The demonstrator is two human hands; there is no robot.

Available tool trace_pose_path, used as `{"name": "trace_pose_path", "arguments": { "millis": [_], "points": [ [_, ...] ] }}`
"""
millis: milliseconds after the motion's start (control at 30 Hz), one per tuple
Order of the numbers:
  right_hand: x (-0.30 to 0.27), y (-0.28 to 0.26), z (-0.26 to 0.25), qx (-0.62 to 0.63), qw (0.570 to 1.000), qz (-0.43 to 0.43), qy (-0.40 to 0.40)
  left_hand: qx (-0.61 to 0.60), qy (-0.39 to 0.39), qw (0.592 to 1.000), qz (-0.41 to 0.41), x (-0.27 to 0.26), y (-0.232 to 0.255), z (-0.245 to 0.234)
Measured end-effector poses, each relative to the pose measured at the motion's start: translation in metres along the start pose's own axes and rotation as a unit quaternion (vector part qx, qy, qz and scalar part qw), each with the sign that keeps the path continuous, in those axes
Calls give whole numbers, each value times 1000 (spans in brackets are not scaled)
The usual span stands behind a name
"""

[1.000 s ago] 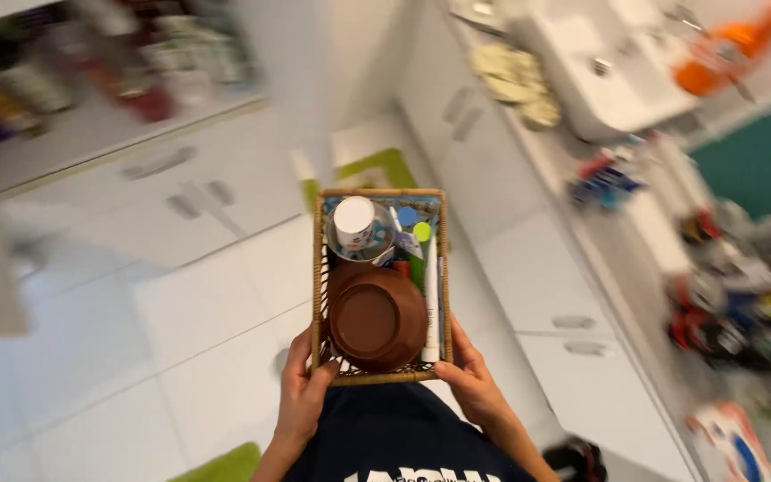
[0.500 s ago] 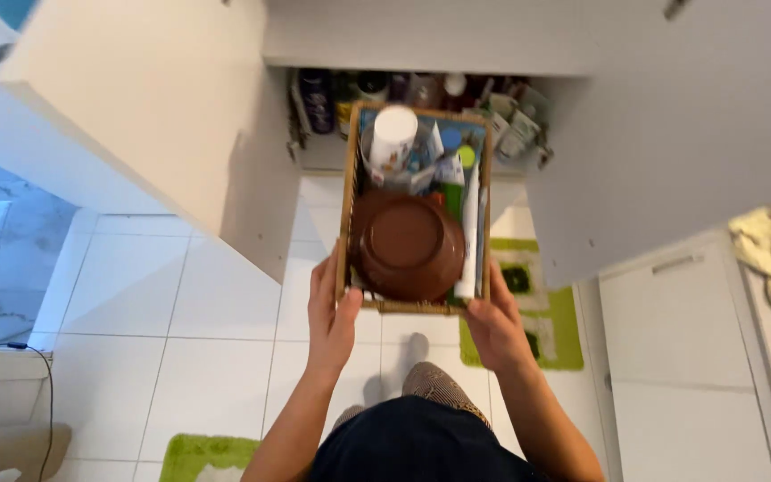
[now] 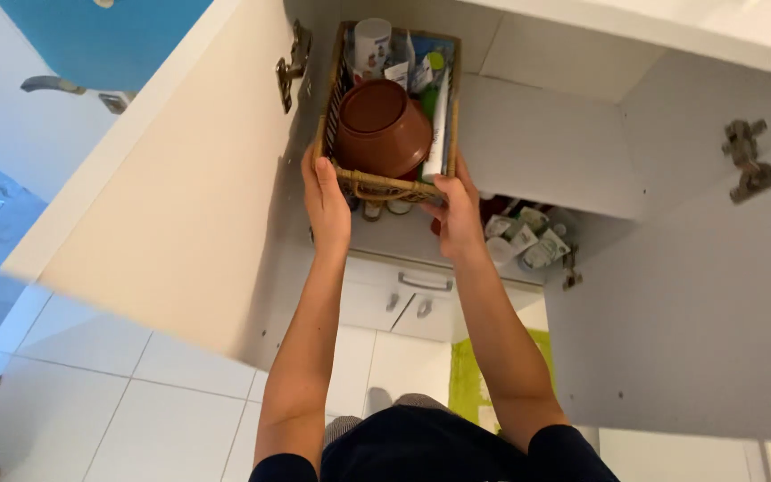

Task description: Organize bathroom supplies by placing a shelf board in a cabinet and arranging bottles and jars, occasionally wiping them with a cloth.

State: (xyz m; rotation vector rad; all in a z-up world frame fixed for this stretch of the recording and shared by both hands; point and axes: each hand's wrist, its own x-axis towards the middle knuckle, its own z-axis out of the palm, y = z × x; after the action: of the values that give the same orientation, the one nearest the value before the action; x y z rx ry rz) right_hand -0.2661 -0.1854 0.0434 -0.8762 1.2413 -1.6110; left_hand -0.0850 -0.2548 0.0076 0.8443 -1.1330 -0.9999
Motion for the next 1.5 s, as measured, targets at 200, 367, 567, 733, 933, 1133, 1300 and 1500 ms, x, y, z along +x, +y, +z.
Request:
{"name": "trace_pose_path", "arguments": {
  "millis": [200, 367, 567, 733, 933, 1133, 1300, 1500],
  "points": [
    [48, 2, 16, -111, 993, 28, 8, 42, 34, 999, 4, 47, -31, 13],
    [61, 34, 6, -91, 992, -86, -17, 166, 75, 978, 99, 32, -36, 11],
    [60, 41, 20, -214, 942, -258, -31, 323, 130, 901, 259, 22, -17, 12],
    [78, 54, 28, -203, 941, -269, -31, 344, 72, 890, 291, 40, -35, 12],
    [73, 48, 39, -319, 921, -215, 55, 255, 82, 907, 325, 43, -49, 15],
    [93, 57, 29, -328, 907, -262, 35, 279, 77, 903, 316, 52, -46, 18],
    [94, 47, 31, -305, 922, -239, 17, 291, 77, 890, 343, 59, -49, 19],
    [88, 31, 37, -232, 931, -283, -15, 313, -3, 894, 320, 66, -35, 12]
  ]
}}
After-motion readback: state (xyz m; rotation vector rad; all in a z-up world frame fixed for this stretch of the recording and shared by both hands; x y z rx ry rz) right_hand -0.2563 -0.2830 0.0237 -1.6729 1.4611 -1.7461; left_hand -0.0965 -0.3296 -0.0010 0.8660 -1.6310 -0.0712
